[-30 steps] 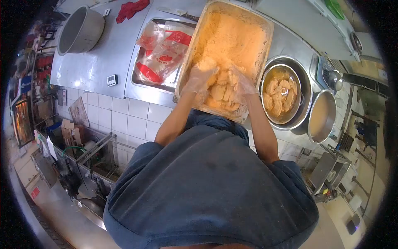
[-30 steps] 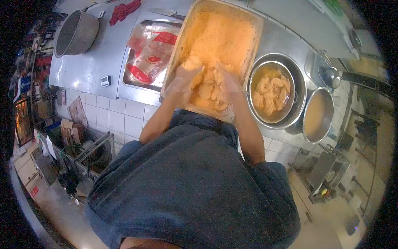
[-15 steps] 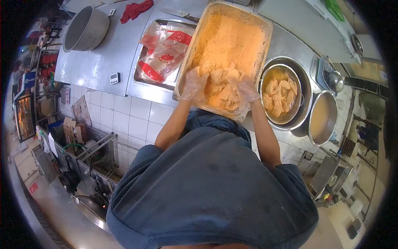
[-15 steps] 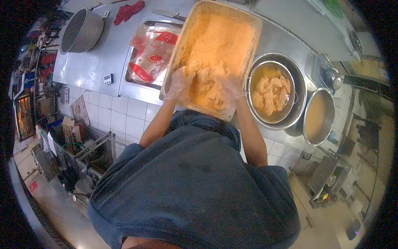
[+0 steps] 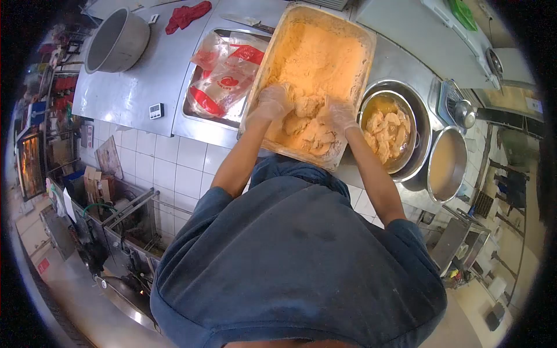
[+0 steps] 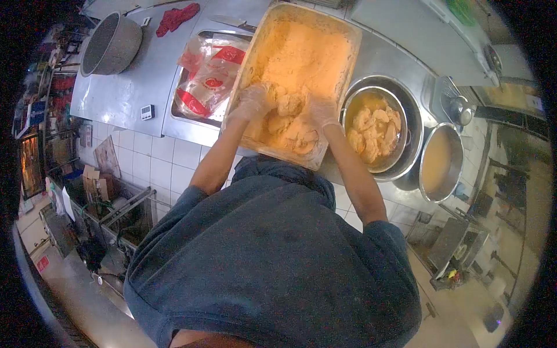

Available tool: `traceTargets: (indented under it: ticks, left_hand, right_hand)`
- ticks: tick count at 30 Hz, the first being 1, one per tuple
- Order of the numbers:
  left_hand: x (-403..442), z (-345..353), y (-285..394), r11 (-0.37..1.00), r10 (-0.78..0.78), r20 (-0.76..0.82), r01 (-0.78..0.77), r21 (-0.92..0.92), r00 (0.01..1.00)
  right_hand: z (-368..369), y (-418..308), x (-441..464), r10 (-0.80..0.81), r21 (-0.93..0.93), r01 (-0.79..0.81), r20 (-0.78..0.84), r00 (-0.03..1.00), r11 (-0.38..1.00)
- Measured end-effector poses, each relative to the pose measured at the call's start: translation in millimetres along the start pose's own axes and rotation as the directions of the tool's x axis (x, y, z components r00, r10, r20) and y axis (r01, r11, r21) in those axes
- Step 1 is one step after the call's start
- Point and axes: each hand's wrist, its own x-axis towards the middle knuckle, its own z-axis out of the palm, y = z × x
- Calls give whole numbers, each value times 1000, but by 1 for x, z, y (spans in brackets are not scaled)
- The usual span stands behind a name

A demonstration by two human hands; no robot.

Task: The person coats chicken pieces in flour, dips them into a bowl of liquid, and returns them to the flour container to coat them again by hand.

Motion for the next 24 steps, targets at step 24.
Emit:
traceTargets:
  ticks: [24]
  left_hand:
    - [-41, -25, -14, 541, -132, -432, -301, -785, 892]
  right_hand:
    - [-71, 8, 7, -10, 857, -48, 62, 998, 514]
